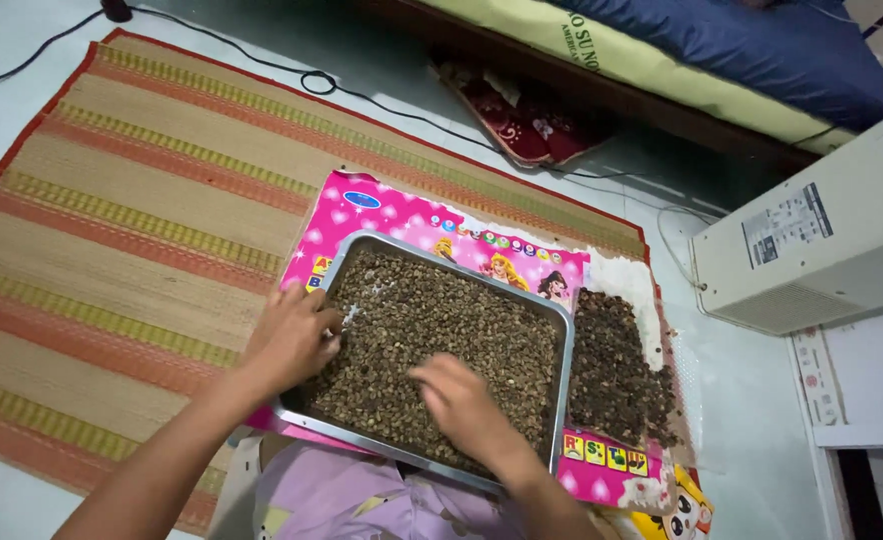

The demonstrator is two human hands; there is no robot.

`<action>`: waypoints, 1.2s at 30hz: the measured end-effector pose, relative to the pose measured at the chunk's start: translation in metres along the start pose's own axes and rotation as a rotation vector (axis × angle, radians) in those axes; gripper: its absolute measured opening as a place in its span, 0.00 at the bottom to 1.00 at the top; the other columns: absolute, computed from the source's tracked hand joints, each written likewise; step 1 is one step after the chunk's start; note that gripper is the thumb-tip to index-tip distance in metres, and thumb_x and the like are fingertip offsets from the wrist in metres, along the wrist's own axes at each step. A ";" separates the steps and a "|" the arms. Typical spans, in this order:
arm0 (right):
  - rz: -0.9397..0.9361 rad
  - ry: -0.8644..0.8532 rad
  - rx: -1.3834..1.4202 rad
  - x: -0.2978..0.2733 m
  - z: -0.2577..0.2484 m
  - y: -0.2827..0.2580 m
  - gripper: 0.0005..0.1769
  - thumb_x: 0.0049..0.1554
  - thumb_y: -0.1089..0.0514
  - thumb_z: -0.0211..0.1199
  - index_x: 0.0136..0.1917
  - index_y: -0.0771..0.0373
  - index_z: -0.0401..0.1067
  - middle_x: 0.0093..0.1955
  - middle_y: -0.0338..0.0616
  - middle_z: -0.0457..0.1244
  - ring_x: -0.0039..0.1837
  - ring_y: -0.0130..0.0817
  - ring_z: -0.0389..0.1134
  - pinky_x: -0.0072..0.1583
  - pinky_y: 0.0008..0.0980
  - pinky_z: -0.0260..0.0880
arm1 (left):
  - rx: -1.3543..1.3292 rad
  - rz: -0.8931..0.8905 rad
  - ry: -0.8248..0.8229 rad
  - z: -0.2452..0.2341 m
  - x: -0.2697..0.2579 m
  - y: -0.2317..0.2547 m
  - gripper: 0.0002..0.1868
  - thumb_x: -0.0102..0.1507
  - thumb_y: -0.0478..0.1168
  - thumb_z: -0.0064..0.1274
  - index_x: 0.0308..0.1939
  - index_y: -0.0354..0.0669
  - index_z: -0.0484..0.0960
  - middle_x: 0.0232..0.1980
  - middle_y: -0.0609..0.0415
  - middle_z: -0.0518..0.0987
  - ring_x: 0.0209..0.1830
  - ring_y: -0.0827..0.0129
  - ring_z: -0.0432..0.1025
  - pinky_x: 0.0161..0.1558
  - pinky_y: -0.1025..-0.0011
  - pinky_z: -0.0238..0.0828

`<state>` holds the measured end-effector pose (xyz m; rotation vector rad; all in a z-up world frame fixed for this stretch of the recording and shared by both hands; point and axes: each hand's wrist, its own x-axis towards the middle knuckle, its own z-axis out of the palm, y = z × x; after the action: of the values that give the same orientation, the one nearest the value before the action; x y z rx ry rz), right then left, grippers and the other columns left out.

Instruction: Manually sorting coffee beans on a tray to remove defects or separate types.

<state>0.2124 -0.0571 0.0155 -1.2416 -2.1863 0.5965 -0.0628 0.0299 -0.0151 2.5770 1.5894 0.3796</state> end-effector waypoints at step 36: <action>0.730 0.425 1.144 -0.135 -0.011 0.074 0.16 0.60 0.71 0.51 0.61 0.78 0.70 0.48 0.61 0.67 0.42 0.40 0.66 0.42 0.35 0.66 | -0.354 0.463 -0.154 0.063 0.005 0.157 0.25 0.55 0.32 0.58 0.58 0.43 0.78 0.68 0.41 0.66 0.56 0.47 0.63 0.55 0.51 0.67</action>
<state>0.3235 -0.1386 -0.0546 -1.2422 -0.6940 1.4227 0.0913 -0.0336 -0.0425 2.5863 0.7810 0.4352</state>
